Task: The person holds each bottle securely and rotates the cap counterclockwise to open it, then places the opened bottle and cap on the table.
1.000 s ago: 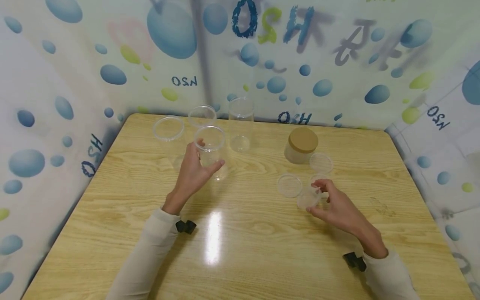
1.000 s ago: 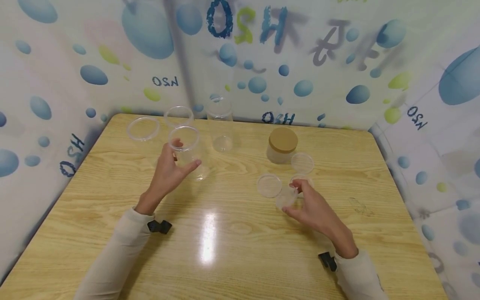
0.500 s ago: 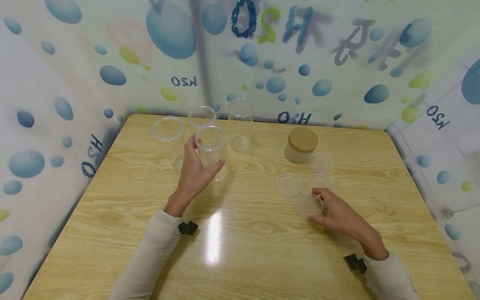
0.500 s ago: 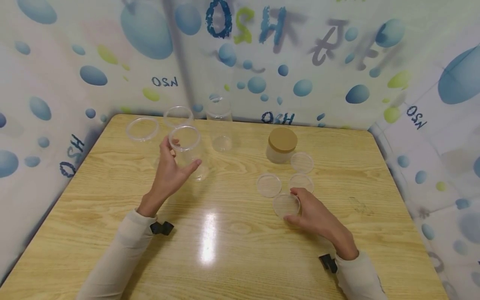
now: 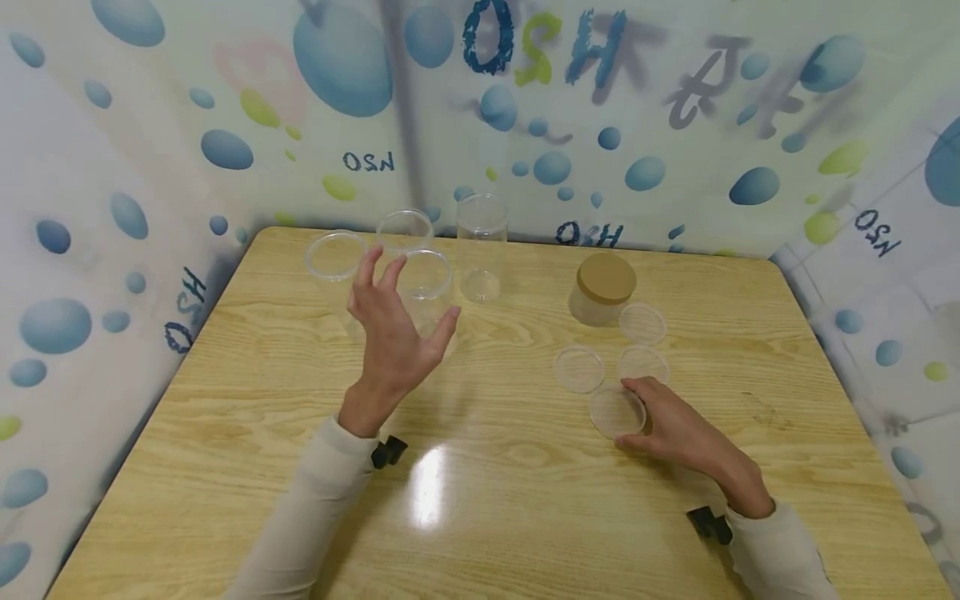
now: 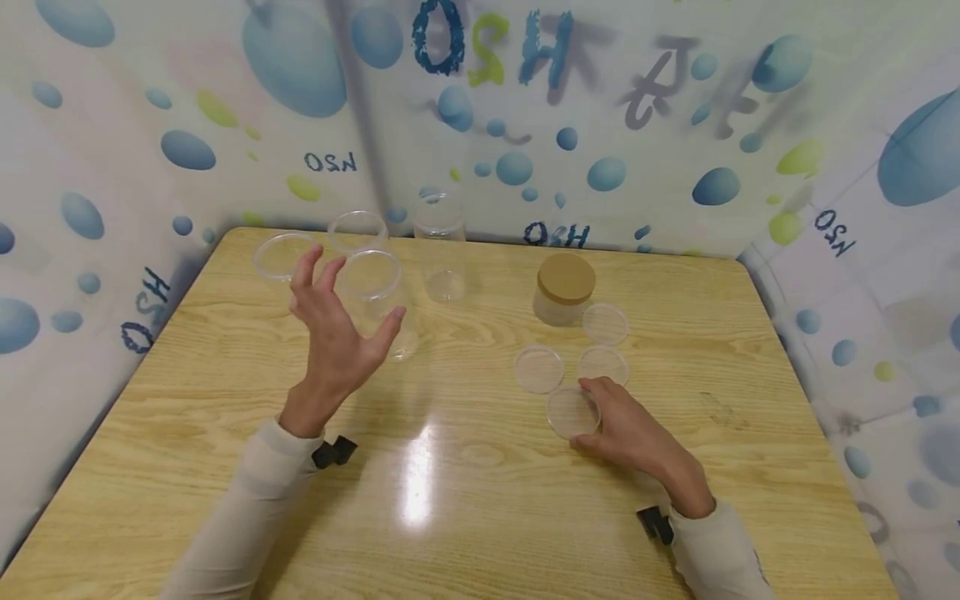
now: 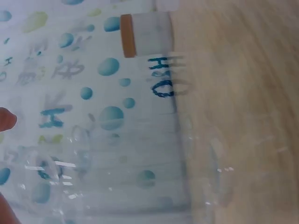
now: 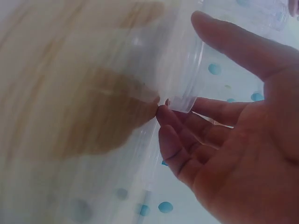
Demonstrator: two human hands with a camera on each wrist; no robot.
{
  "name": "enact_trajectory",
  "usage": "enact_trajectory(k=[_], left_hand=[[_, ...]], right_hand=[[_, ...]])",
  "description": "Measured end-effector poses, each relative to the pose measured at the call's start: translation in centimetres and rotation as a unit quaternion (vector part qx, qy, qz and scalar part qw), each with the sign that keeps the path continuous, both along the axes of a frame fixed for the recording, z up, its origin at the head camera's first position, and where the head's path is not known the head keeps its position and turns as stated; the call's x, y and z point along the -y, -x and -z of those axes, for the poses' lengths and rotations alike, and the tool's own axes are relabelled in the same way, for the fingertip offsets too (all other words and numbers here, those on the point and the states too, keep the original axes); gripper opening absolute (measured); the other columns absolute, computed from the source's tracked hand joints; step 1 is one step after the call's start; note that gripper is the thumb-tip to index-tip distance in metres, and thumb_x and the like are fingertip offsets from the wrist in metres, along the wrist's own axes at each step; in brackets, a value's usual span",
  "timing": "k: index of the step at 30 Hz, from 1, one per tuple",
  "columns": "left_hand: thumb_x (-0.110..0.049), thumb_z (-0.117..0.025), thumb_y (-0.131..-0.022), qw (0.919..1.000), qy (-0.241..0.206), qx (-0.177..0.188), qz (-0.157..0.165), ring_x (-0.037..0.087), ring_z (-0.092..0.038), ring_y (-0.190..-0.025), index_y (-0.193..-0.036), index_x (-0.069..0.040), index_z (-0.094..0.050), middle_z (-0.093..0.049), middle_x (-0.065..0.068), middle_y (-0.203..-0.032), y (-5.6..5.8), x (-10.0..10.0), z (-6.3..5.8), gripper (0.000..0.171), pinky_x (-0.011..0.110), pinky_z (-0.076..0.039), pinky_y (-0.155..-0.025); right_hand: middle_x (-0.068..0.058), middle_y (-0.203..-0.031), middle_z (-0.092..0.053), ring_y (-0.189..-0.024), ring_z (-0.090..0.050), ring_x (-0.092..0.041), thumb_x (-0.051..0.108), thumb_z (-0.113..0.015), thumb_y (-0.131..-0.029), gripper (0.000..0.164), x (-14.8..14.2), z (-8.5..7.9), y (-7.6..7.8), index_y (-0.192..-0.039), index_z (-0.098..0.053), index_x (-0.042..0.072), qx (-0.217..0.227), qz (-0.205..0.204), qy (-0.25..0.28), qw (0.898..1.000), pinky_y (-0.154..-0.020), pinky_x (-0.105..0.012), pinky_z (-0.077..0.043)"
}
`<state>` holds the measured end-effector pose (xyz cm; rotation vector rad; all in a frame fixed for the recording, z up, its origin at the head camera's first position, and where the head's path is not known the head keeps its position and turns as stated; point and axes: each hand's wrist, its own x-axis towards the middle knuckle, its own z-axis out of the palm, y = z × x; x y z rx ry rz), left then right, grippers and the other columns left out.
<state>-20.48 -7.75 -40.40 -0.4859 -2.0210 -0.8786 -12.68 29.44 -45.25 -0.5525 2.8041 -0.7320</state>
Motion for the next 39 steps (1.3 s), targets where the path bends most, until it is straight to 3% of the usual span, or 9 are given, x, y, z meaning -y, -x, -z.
enact_trajectory(k=[3,5,10,13,15,19,22,29,39], left_hand=[[-0.027,-0.08,-0.078,0.9991,0.021,-0.032,0.019,0.039,-0.028,-0.14,-0.131,0.005,-0.044,-0.029,0.026,-0.147,-0.4,-1.2,-1.0,0.072,0.057,-0.021,-0.097],[-0.026,-0.079,-0.078,0.9983,0.026,-0.033,0.041,0.04,-0.028,-0.14,-0.129,0.004,-0.045,-0.032,0.024,-0.146,-0.6,-2.3,-1.6,0.068,0.057,-0.02,-0.1],[-0.025,-0.075,-0.081,0.9904,0.028,0.03,0.132,0.037,-0.028,-0.141,-0.132,0.001,-0.046,-0.039,0.019,-0.145,-0.8,-5.2,-3.1,0.064,0.057,-0.02,-0.105],[-0.025,-0.073,-0.086,0.9715,0.046,0.112,0.204,0.033,-0.034,-0.138,-0.137,0.0,-0.043,-0.042,0.017,-0.144,-0.4,-7.1,-3.5,0.064,0.055,-0.024,-0.108],[-0.026,-0.071,-0.089,0.949,0.054,0.191,0.245,0.028,-0.037,-0.138,-0.143,-0.001,-0.039,-0.041,0.015,-0.145,0.3,-8.4,-3.4,0.067,0.05,-0.028,-0.111],[-0.031,-0.07,-0.092,0.8968,0.046,0.333,0.287,0.023,-0.035,-0.142,-0.152,-0.006,-0.027,-0.035,0.011,-0.153,2.1,-10.5,-2.3,0.078,0.042,-0.033,-0.115],[-0.035,-0.071,-0.091,0.8709,0.043,0.393,0.292,0.02,-0.03,-0.146,-0.156,-0.009,-0.018,-0.029,0.008,-0.158,3.9,-11.8,-0.9,0.088,0.041,-0.032,-0.116],[-0.042,-0.075,-0.086,0.8462,0.089,0.447,0.277,0.022,-0.027,-0.148,-0.159,-0.011,-0.008,-0.023,0.01,-0.162,8.0,-14.3,2.5,0.104,0.042,-0.03,-0.117],[-0.03,-0.084,-0.08,0.8214,0.038,0.482,0.302,0.026,-0.024,-0.149,-0.158,-0.007,-0.009,-0.022,0.013,-0.163,11.3,-16.0,5.8,0.11,0.046,-0.027,-0.119]], right_hand=[[-0.026,-0.128,-0.055,-0.116,-0.054,-0.041,0.023,-0.085,-0.077,0.078,-0.1,0.1,0.0,-0.136,-0.046,-0.011,0.001,-0.003,-0.006,1.0,-0.095,-0.056,-0.045],[-0.026,-0.128,-0.055,-0.116,-0.054,-0.041,0.023,-0.085,-0.077,0.077,-0.1,0.2,0.0,-0.135,-0.048,-0.01,0.0,-0.008,-0.009,1.0,-0.095,-0.056,-0.045],[-0.024,-0.129,-0.054,-0.116,-0.053,-0.041,0.022,-0.085,-0.077,0.075,-0.3,0.3,0.0,-0.135,-0.049,-0.008,-0.008,-0.024,-0.013,1.0,-0.095,-0.056,-0.045],[-0.024,-0.128,-0.054,-0.116,-0.053,-0.04,0.023,-0.086,-0.077,0.075,-0.5,0.4,0.0,-0.135,-0.049,-0.007,-0.012,-0.03,-0.012,0.999,-0.095,-0.056,-0.045],[-0.023,-0.129,-0.054,-0.116,-0.052,-0.04,0.023,-0.086,-0.077,0.075,-0.5,0.4,-0.1,-0.135,-0.049,-0.007,-0.013,-0.031,-0.01,0.999,-0.095,-0.056,-0.045],[-0.023,-0.129,-0.054,-0.116,-0.052,-0.039,0.023,-0.086,-0.077,0.075,-0.5,0.3,-0.1,-0.135,-0.049,-0.006,-0.013,-0.034,-0.005,0.999,-0.095,-0.056,-0.045],[-0.023,-0.128,-0.054,-0.115,-0.052,-0.039,0.023,-0.086,-0.077,0.074,-0.4,0.3,-0.1,-0.135,-0.05,-0.006,-0.017,-0.034,-0.002,0.999,-0.095,-0.056,-0.045],[-0.021,-0.127,-0.054,-0.112,-0.053,-0.038,0.024,-0.086,-0.076,0.074,-0.4,0.8,-0.3,-0.134,-0.05,-0.005,-0.017,-0.03,-0.003,0.999,-0.093,-0.056,-0.046],[-0.019,-0.126,-0.055,-0.112,-0.053,-0.036,0.024,-0.086,-0.076,0.074,-0.4,0.9,-0.1,-0.135,-0.05,-0.004,-0.027,-0.035,-0.011,0.999,-0.092,-0.054,-0.047]])
